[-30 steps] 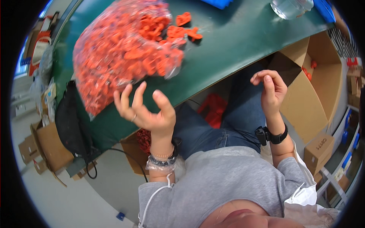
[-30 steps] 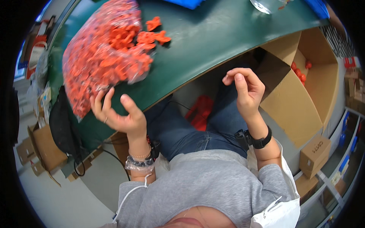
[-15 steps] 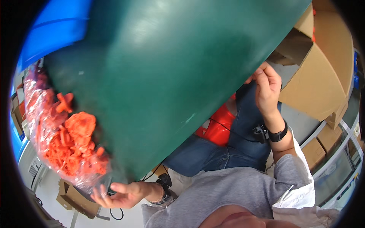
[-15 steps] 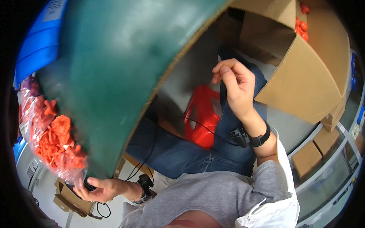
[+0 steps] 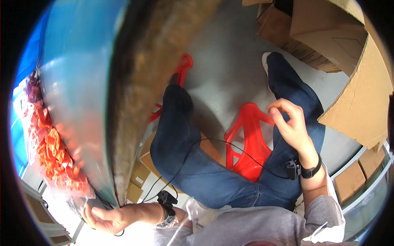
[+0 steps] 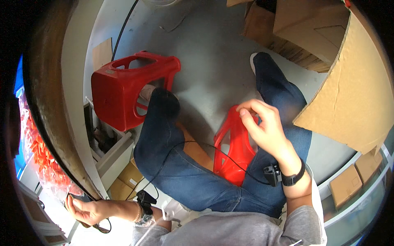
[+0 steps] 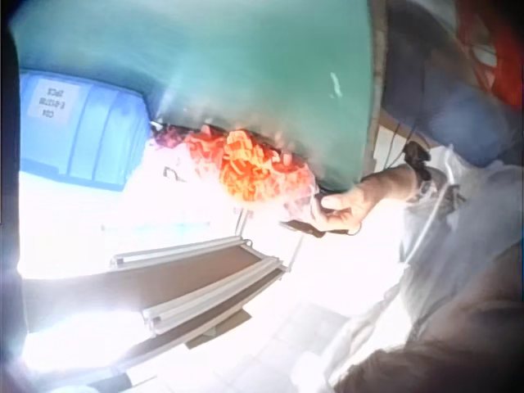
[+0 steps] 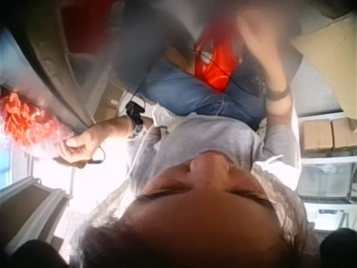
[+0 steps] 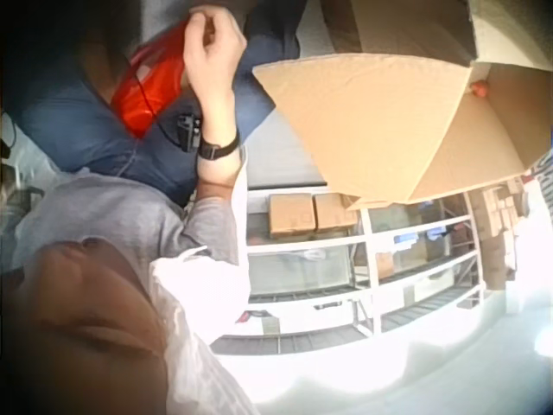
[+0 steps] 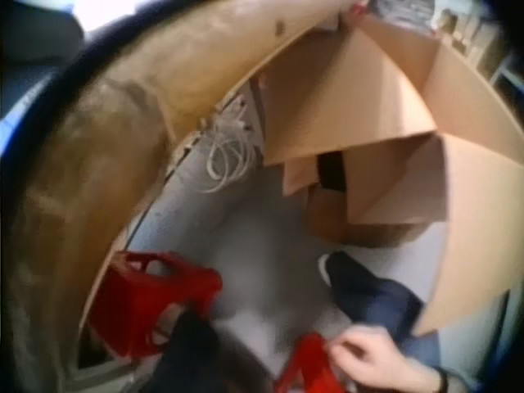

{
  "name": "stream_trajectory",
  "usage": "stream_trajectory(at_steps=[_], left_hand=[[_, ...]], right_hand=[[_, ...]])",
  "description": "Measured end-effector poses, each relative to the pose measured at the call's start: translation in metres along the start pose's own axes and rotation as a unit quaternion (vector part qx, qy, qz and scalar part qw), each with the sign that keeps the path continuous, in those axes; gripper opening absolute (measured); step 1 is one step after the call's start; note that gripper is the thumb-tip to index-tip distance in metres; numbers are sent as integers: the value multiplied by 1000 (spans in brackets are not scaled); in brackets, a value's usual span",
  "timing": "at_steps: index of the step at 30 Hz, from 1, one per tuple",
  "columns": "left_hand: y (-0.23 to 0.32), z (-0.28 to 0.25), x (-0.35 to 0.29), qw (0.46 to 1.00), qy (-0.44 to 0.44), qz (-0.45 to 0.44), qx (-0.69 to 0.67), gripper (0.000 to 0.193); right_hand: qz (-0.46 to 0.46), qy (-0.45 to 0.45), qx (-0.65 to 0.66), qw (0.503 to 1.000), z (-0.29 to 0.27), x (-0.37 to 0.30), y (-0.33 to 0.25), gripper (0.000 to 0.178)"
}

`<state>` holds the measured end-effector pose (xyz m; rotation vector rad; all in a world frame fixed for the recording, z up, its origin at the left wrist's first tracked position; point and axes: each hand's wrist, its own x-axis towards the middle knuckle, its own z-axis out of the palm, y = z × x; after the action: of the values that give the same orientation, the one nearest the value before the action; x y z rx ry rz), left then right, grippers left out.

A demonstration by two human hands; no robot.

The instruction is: Sorting small red and black plastic components and later organizing the workspace by moving stools.

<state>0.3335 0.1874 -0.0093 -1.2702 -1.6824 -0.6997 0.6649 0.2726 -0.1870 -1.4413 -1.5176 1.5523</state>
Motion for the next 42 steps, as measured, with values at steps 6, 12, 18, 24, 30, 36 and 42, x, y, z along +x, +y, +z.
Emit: stream_trajectory(at_steps=[6,12,18,24,30,36,42], left_hand=[[-4,-1,2,1000,-7,9,-3,12],[-12,4,2,1000,-6,23,20,13],[-24,1,3,998,32,43,18,14],[-17,-5,-2,998,54,-6,39,16],[-20,-5,1,996,61,32,58,16],[-17,-2,-2,993,59,34,99,15],[-18,-3,-2,992,53,63,99,15]], right_hand=[[65,-20,-73,995,-1,8,16,15],[33,-3,-18,999,0,12,23,19],[37,55,35,997,-7,10,27,21],[121,128,140,974,-23,11,23,28],[138,68,153,976,-25,11,28,26],[149,49,183,971,-22,16,32,25],[137,67,165,974,-37,-11,31,28]])
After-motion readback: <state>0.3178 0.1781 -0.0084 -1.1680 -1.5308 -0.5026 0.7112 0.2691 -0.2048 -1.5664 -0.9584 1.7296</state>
